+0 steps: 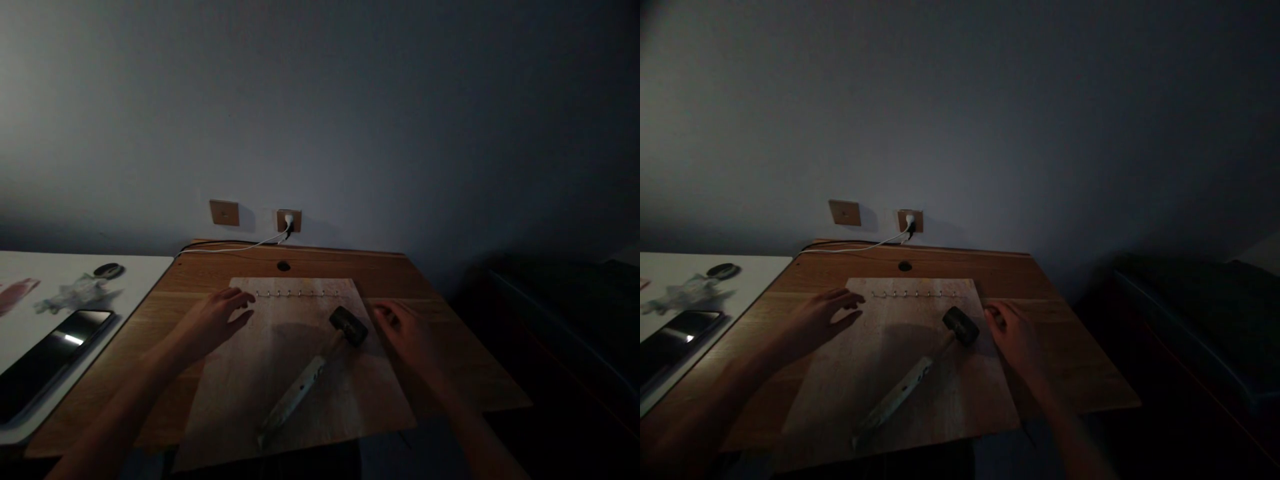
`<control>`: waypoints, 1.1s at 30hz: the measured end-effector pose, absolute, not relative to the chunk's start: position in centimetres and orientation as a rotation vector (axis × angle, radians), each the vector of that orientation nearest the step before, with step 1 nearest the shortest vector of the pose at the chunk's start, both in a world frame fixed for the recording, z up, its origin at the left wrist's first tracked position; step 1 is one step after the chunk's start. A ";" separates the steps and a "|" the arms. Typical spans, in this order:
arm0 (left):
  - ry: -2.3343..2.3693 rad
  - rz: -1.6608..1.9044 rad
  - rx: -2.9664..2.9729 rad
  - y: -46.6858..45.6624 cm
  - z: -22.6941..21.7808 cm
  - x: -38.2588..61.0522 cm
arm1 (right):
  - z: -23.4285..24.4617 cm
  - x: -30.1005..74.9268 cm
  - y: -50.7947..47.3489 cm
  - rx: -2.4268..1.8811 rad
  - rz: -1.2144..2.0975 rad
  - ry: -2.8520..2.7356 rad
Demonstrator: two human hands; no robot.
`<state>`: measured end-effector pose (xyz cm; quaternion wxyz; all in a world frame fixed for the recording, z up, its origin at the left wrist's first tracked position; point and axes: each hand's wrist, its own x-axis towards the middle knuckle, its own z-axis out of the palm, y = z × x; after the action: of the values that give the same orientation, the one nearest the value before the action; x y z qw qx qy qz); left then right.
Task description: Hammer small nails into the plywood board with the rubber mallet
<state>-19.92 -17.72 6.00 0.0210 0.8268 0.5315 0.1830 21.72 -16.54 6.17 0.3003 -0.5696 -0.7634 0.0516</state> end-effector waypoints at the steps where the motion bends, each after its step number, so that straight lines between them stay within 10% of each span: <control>1: 1.630 0.474 2.533 -15.8 6.8 -19.4 | 7.0 20.7 -14.9 -1.497 0.131 -2.045; 8: 1.606 -0.080 2.514 -8.8 10.2 -17.0 | 8.1 15.9 -7.3 -1.540 0.164 -2.406; 33: 1.460 -0.137 2.617 -8.1 7.9 -17.5 | 7.4 12.2 -5.8 -1.660 0.294 -2.636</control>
<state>-17.52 -8.05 7.94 0.0707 0.8703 0.4854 -0.0454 12.19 -5.83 7.39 0.0064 -0.5306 -0.8424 0.0940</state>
